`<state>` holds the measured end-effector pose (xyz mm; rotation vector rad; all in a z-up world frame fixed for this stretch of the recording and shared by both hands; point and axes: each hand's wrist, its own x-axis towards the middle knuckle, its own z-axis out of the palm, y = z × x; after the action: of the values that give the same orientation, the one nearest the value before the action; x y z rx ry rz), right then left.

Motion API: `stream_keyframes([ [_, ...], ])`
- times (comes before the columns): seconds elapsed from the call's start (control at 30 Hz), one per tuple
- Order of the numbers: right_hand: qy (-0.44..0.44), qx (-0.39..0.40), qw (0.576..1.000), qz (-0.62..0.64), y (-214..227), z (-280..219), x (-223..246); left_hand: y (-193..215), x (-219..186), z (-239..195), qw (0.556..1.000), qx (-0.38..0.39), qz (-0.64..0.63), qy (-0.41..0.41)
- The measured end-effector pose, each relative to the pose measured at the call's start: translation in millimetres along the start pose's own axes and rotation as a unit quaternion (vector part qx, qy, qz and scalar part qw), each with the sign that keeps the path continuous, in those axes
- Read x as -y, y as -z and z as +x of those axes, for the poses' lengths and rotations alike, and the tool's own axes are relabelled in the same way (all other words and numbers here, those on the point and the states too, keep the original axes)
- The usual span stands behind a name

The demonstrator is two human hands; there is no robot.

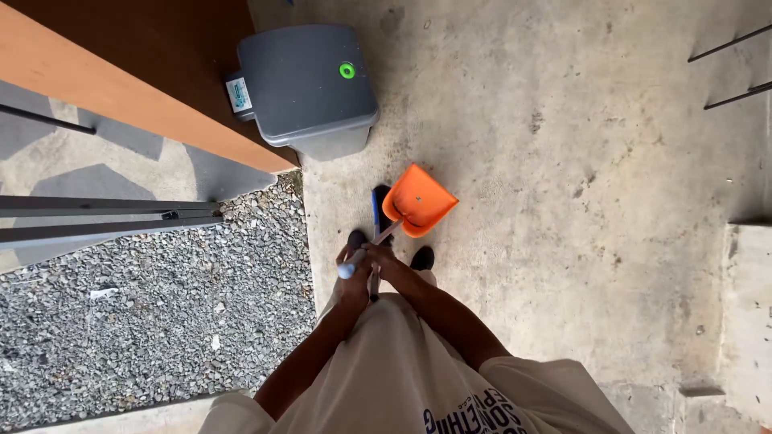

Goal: The person sweeps a patterned concrete floor using a blue broom and an orange dustpan. They gather debris into the dustpan and empty it into a nearby trash bin. The person continues sweeping around furniture and along the walls of the room.

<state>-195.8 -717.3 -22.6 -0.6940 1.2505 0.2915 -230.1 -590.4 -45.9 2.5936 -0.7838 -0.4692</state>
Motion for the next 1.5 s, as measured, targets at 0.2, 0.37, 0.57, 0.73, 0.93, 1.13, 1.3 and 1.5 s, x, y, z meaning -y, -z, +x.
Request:
stream_keyframes([
  [0.2, 0.022, -0.069, 0.997, -0.002, 46.3, 60.9, -38.6, -7.5, -1.5, 14.3, 0.844, 0.052, -0.411, 0.34],
  [0.37, 0.513, 0.033, 0.696, -0.501, 91.3, 70.0, 24.4, -84.6, 100.4, -4.1, 0.4, 0.153, -0.8, 0.421],
  [0.57, 0.03, 0.064, 0.997, 0.032, 145.6, 52.7, 74.3, 4.2, 119.2, 3.6, 0.486, 0.3, -0.82, -0.013],
  [0.73, -0.033, 0.14, 0.966, 0.215, 225.8, 52.1, 109.7, 112.4, 69.2, -21.7, 0.464, 0.098, -0.821, 0.317],
  [0.93, -0.015, 0.077, 0.99, 0.115, 383.5, 231.0, 140.3, 87.7, 41.9, -35.0, 0.383, -0.007, -0.849, 0.364],
  [1.13, 0.003, 0.094, 0.975, 0.203, 378.9, 188.8, 226.7, 61.8, -12.4, -17.6, 0.379, -0.126, -0.834, 0.381],
  [1.3, -0.003, 0.158, 0.957, 0.243, 345.1, 159.6, 285.5, 11.2, 10.4, -9.5, 0.343, -0.169, -0.846, 0.371],
  [1.5, 0.009, 0.172, 0.956, 0.239, 294.5, 117.4, 310.8, 10.6, 48.0, 17.7, 0.214, -0.199, -0.855, 0.428],
])
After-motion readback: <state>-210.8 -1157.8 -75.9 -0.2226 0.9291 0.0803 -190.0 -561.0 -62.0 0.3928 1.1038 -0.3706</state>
